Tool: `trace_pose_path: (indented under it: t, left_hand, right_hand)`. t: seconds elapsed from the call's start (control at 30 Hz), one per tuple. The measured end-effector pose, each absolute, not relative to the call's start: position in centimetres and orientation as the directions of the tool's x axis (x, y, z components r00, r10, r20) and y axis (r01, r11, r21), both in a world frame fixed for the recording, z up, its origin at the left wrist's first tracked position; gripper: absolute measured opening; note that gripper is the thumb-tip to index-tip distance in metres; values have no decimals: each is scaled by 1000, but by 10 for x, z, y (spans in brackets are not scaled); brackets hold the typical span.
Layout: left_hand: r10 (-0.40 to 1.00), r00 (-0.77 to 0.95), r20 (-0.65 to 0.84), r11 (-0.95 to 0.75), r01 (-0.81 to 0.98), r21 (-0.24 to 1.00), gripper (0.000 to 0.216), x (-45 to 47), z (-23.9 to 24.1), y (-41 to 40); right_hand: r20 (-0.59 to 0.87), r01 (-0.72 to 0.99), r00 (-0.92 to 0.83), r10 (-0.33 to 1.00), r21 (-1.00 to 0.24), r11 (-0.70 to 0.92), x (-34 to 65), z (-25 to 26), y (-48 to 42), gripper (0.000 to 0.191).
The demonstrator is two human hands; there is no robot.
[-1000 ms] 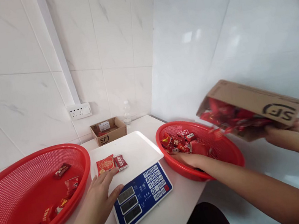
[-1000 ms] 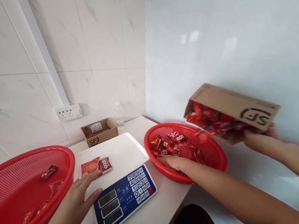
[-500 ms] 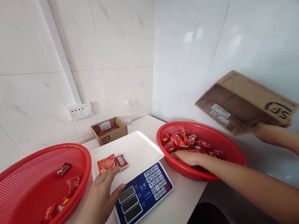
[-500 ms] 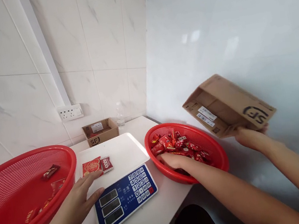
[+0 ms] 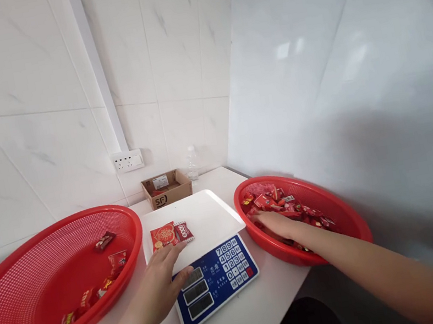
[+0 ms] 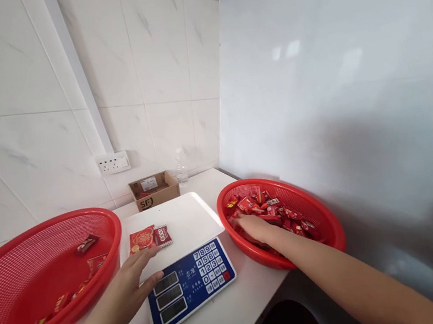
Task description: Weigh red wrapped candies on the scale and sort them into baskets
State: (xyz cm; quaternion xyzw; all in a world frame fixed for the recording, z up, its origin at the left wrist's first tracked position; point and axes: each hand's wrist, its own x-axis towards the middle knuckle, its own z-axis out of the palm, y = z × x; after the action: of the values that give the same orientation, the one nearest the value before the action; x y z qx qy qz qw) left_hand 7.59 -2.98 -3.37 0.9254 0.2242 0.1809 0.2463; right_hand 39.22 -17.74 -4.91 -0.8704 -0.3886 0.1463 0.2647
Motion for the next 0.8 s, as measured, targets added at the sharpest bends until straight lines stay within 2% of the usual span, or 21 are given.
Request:
trace_pose_path:
  t: [0.07,0.17,0.27,0.33,0.43,0.6,0.8]
  left_hand:
    - [508,835,213,-771,330,545,41,76,-32,-31]
    - [514,835,197,-765,342,546,41,76,-30,-31]
    - [518,832,199,-769,351,534,40,79,-27,-32]
    - [520,827,213,-781,359,511,39,82,-25,-31]
    - [510,833,214,-814,386,434,40,89,-23,-27]
    - [564,823,71,-790,512,336,49,95,-28,-15]
    - [570,821,12,-773,532,345,54,97,-29,-7]
  right_hand:
    - [-23,635,626,779,-564,-527,402,-41,-171,13]
    - [22,662,618,786,-555,-505,414,-21,-165,21]
    - [38,621,607,793,-645,-445,410,-1,-157,23]
    - [6,578,566,824,-715,-392,397,8,-146,21]
    - [-111,547,456,883,-748,-376,370,10,-120,19]
    - [-303,595,278,912,-691,-411,331,-1,-76,24]
    - [-233,667,327,916,-630,-398,327,-4,-60,18]
